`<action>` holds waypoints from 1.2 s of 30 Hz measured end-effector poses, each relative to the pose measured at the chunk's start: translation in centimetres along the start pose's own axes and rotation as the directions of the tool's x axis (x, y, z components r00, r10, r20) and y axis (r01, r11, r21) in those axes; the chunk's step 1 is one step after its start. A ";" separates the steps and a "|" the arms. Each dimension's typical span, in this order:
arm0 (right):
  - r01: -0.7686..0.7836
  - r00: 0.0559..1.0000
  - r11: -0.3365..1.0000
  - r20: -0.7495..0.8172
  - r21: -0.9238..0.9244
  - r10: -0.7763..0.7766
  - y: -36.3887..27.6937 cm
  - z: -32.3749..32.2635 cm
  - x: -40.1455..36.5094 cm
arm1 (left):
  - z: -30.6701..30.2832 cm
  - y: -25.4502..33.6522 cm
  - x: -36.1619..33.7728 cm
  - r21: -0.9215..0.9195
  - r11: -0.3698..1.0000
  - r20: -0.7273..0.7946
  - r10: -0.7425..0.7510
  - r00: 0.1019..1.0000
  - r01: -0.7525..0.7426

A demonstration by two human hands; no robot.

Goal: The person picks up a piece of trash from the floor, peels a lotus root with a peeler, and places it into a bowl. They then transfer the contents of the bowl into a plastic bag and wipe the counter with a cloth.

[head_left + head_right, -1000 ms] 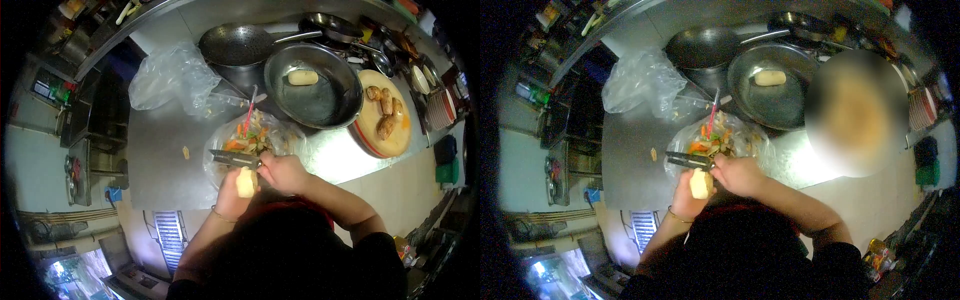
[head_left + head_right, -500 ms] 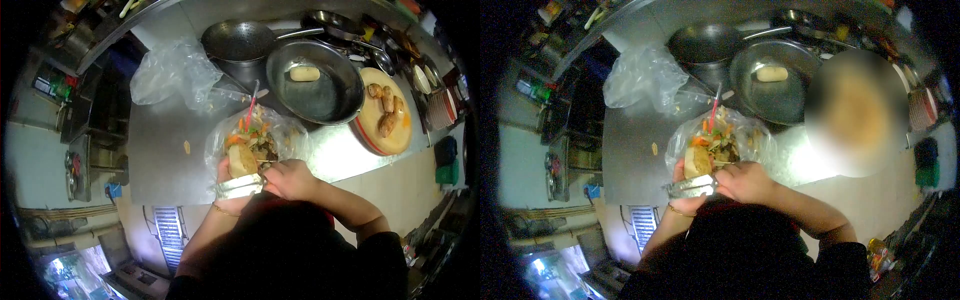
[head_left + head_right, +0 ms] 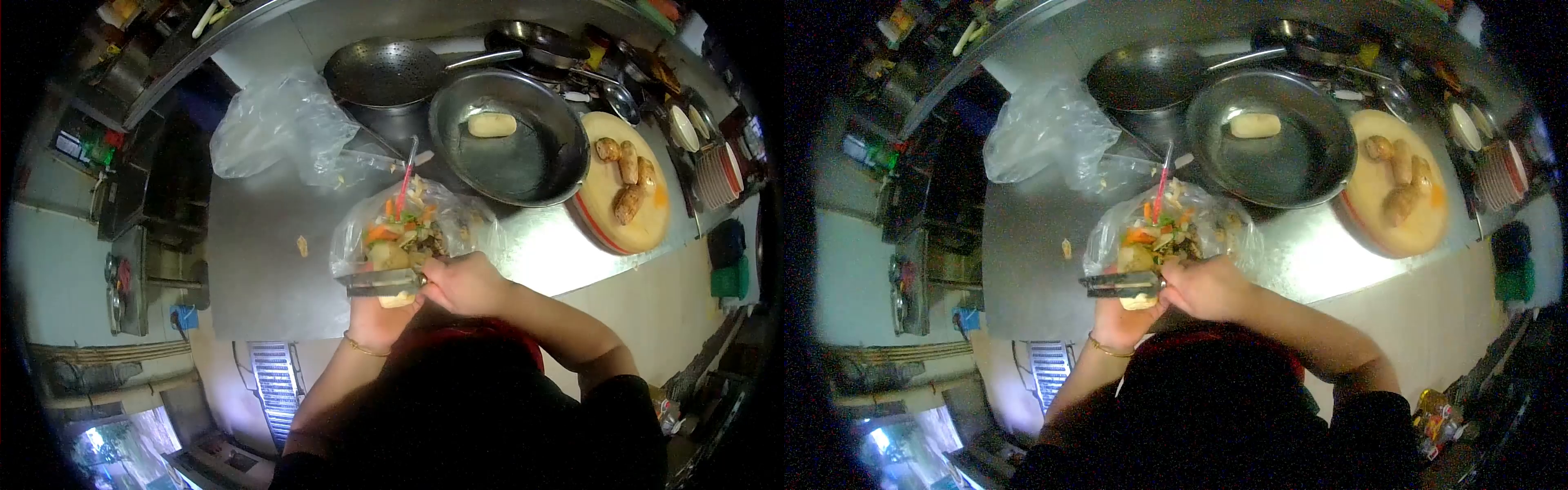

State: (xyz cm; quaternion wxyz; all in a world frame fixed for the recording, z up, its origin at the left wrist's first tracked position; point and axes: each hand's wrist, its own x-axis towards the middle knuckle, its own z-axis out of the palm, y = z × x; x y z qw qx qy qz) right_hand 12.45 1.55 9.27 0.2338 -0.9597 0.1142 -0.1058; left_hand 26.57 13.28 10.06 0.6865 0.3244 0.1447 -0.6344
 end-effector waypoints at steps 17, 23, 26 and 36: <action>-0.478 0.876 0.867 0.150 0.143 0.458 7.3 2.7 -0.1 | -0.6 0.2 -1.3 0.105 0.994 0.167 -0.003 0.986 -0.015; -0.243 0.960 0.917 -0.059 0.315 0.275 1.2 -0.4 -0.2 | -1.7 0.6 0.9 -0.148 0.989 0.149 0.031 0.988 -0.009; 0.019 0.984 0.993 -0.181 0.115 0.002 0.8 0.3 -0.8 | -1.0 0.5 0.7 -0.222 0.973 0.183 0.098 0.978 -0.056; -0.185 0.981 0.983 -0.066 -0.023 0.183 3.4 2.0 -0.4 | -2.3 1.1 1.9 -0.150 0.977 0.001 0.153 0.988 -0.151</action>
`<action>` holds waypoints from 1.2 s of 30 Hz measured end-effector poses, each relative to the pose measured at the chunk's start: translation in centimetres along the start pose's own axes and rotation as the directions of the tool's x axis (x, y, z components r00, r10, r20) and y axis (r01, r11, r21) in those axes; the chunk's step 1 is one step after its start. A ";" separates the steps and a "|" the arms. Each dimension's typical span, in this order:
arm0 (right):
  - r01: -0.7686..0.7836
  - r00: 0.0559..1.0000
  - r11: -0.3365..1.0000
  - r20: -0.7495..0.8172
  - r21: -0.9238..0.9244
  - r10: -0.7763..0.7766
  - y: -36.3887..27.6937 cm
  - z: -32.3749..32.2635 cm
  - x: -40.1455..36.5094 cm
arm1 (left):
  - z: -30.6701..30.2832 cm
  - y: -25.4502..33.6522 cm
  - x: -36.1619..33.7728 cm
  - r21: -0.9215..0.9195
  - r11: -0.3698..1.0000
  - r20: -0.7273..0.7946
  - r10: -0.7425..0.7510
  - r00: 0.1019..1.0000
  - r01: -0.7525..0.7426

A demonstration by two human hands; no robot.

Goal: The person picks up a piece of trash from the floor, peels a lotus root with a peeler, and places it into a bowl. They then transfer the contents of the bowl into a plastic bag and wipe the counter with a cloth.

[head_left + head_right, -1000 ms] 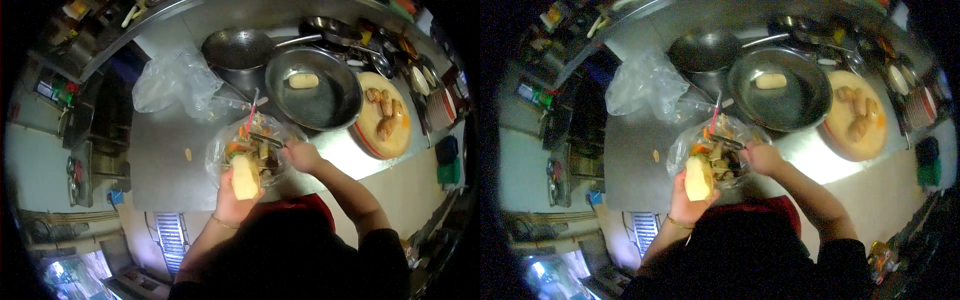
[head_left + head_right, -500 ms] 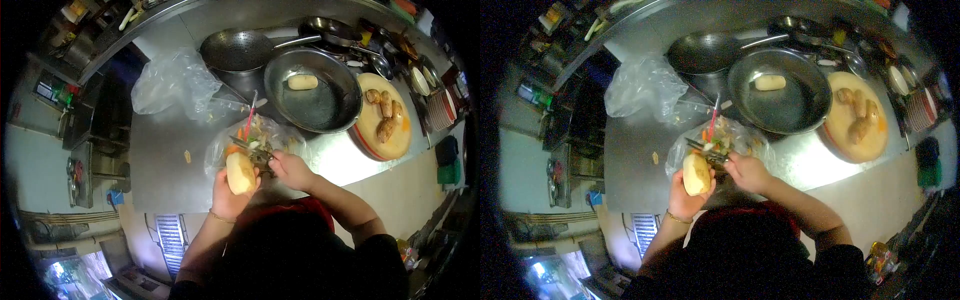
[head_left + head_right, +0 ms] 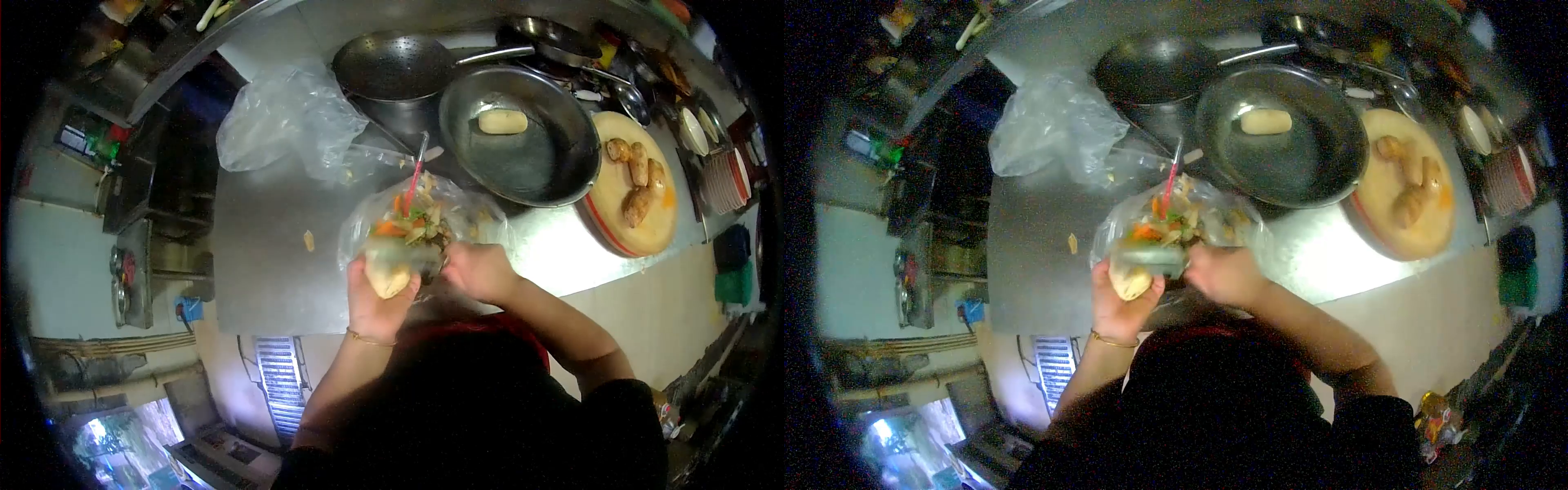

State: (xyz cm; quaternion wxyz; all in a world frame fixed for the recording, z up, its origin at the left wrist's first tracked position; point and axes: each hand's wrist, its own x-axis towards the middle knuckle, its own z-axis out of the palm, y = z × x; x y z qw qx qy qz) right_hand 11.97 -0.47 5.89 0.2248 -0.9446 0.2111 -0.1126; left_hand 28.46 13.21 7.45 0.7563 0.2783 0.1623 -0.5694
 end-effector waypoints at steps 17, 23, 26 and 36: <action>0.093 0.996 0.995 0.007 0.045 -0.094 0.6 -0.6 0.5 | -0.8 -0.3 -0.3 0.001 0.975 0.028 -0.221 0.975 0.221; 0.086 0.990 0.996 0.113 -0.029 -0.082 -1.2 -2.5 2.0 | 0.3 0.6 -1.1 0.124 0.976 -0.013 -0.177 0.984 0.177; 0.112 0.989 0.994 0.097 -0.008 -0.111 -0.5 -1.8 2.4 | -0.2 0.5 -1.5 0.122 0.977 -0.001 -0.176 0.984 0.175; -0.149 0.971 0.983 0.204 0.105 0.125 0.7 -1.6 2.2 | -1.3 -0.4 0.0 0.199 0.969 -0.020 -0.147 0.989 0.148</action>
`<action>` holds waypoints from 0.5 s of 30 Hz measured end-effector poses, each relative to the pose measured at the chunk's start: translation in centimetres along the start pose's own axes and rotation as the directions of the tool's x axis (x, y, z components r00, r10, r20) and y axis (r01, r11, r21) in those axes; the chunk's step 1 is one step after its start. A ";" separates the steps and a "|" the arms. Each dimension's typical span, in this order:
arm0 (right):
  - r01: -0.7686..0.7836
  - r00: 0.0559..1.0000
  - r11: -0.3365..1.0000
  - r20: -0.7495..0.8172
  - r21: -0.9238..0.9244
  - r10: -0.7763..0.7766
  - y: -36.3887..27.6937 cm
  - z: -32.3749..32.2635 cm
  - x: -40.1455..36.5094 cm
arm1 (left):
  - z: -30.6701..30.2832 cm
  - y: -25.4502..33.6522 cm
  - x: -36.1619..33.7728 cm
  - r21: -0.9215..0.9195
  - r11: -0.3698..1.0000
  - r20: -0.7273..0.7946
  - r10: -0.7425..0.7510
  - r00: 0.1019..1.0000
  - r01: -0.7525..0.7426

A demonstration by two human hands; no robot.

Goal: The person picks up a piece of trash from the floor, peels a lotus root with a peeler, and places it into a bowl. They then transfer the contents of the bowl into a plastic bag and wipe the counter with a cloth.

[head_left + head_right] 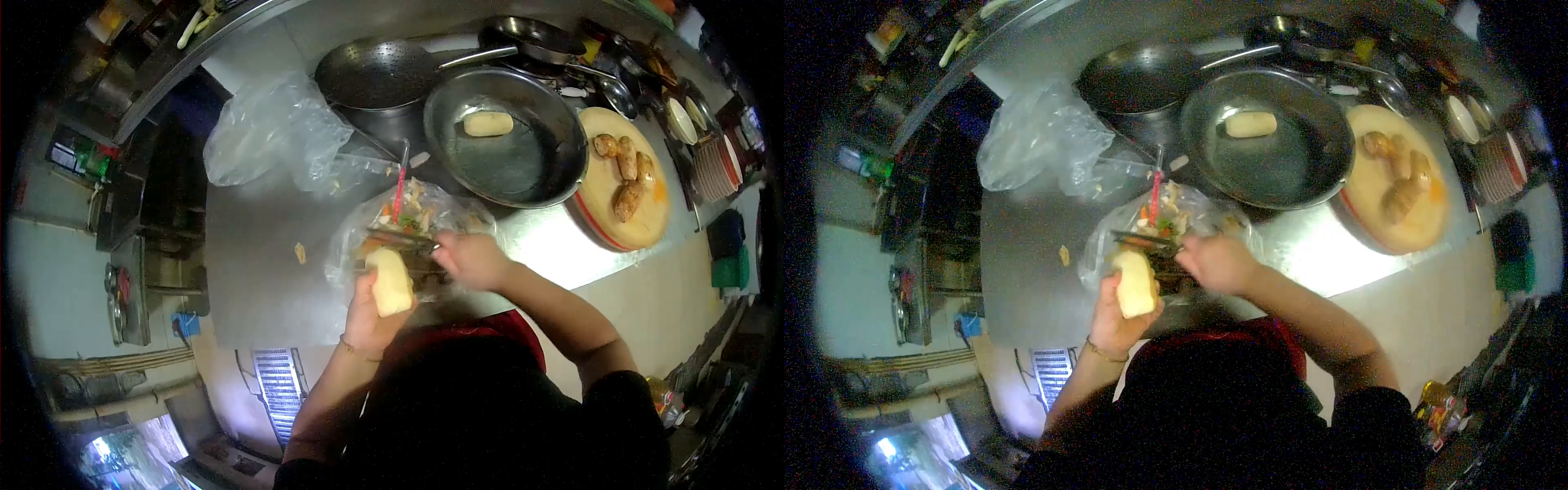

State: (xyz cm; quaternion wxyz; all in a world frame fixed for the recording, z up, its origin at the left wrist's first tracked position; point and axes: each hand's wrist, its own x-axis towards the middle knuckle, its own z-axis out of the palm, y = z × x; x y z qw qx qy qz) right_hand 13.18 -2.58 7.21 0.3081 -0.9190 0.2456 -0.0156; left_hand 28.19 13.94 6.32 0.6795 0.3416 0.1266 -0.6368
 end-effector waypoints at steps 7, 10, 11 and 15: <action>-0.147 0.989 0.987 -0.015 0.059 0.148 3.7 2.7 -0.1 | 1.3 -0.3 -1.4 0.142 0.979 0.038 0.144 0.989 -0.149; -0.075 0.993 0.979 -0.072 0.190 0.090 3.2 2.3 -1.3 | -1.7 0.0 0.8 0.197 0.958 0.125 0.186 0.975 -0.208; -0.094 0.985 0.966 -0.117 0.239 0.125 2.9 2.2 -1.3 | -0.7 0.1 0.3 0.287 0.927 0.044 0.239 0.970 -0.242; 0.024 0.994 0.973 0.095 0.229 -0.047 6.5 2.6 -0.3 | 1.3 1.4 -1.5 0.277 0.936 0.132 0.185 0.974 -0.216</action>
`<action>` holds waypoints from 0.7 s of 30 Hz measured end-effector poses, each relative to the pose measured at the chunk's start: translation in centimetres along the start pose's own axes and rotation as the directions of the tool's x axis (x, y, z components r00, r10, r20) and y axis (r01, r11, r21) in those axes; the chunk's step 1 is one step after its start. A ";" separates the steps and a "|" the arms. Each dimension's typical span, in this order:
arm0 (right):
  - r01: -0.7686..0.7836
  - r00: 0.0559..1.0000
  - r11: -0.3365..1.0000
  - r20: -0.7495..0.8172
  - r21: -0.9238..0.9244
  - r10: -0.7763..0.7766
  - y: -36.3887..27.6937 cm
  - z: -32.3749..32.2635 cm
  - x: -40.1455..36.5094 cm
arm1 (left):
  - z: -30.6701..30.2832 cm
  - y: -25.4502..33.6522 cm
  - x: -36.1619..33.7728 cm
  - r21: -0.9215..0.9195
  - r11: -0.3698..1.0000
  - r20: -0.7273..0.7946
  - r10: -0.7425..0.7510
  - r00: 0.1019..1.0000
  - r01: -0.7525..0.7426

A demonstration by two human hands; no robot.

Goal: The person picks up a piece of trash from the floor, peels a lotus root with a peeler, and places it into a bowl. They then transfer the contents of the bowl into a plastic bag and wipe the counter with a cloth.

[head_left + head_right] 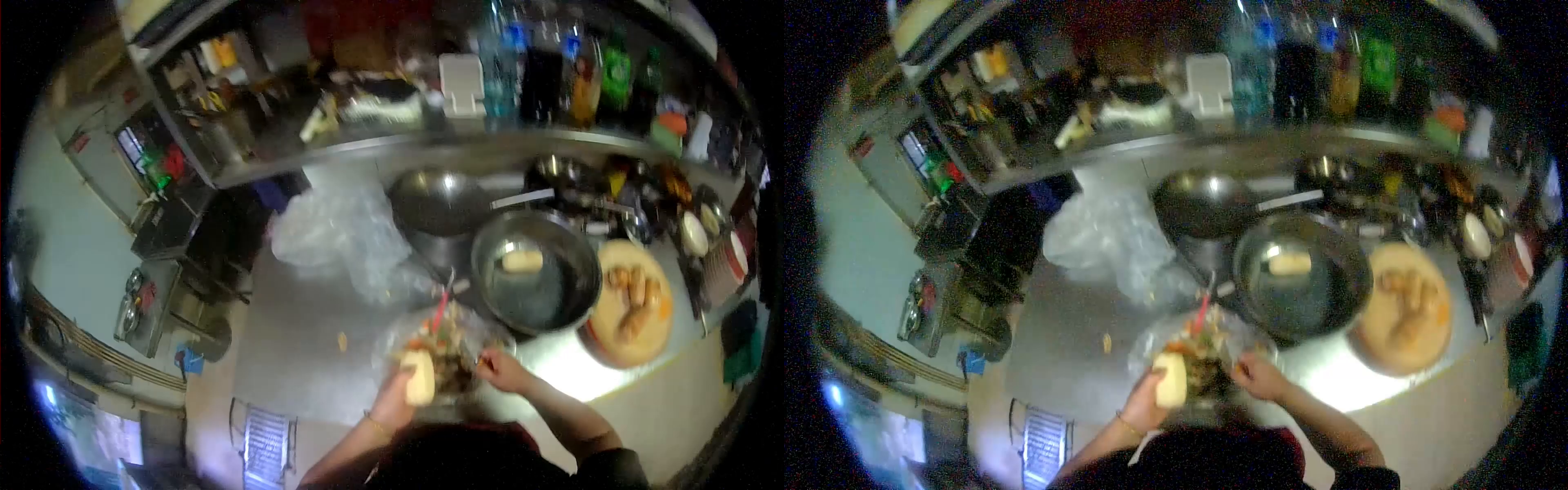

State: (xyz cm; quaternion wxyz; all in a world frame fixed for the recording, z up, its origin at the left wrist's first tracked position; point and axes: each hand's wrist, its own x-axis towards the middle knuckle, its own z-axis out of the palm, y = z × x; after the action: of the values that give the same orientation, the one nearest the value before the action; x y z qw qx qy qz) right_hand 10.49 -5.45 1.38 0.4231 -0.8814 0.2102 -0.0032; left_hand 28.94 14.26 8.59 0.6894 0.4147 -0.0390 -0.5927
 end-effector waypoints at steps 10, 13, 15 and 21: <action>0.455 0.589 0.796 -0.536 -0.399 -0.605 -23.4 -19.8 7.6 | -3.7 -1.5 0.1 -0.334 0.942 0.015 -0.035 0.999 0.038; 0.467 0.581 0.787 -0.531 -0.403 -0.617 -28.8 -23.3 14.3 | -3.9 -0.8 -0.5 -0.273 0.961 0.007 -0.043 0.999 0.044; 0.494 0.477 0.677 -0.481 -0.546 -0.736 -34.3 -23.8 16.7 | -3.8 0.1 -1.8 -0.352 0.936 0.030 0.010 0.999 0.001; 0.290 0.326 0.390 -0.293 -0.874 -0.899 -50.2 -23.5 25.4 | -7.5 0.5 -2.1 -0.513 0.851 0.100 0.191 0.976 -0.114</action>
State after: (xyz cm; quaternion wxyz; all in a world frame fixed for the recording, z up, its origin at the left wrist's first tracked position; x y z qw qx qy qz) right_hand 47.84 -4.63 49.56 -0.1071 -0.8806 -0.0336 -0.4605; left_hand 32.76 19.95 4.93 0.8138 0.1706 0.0335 -0.5546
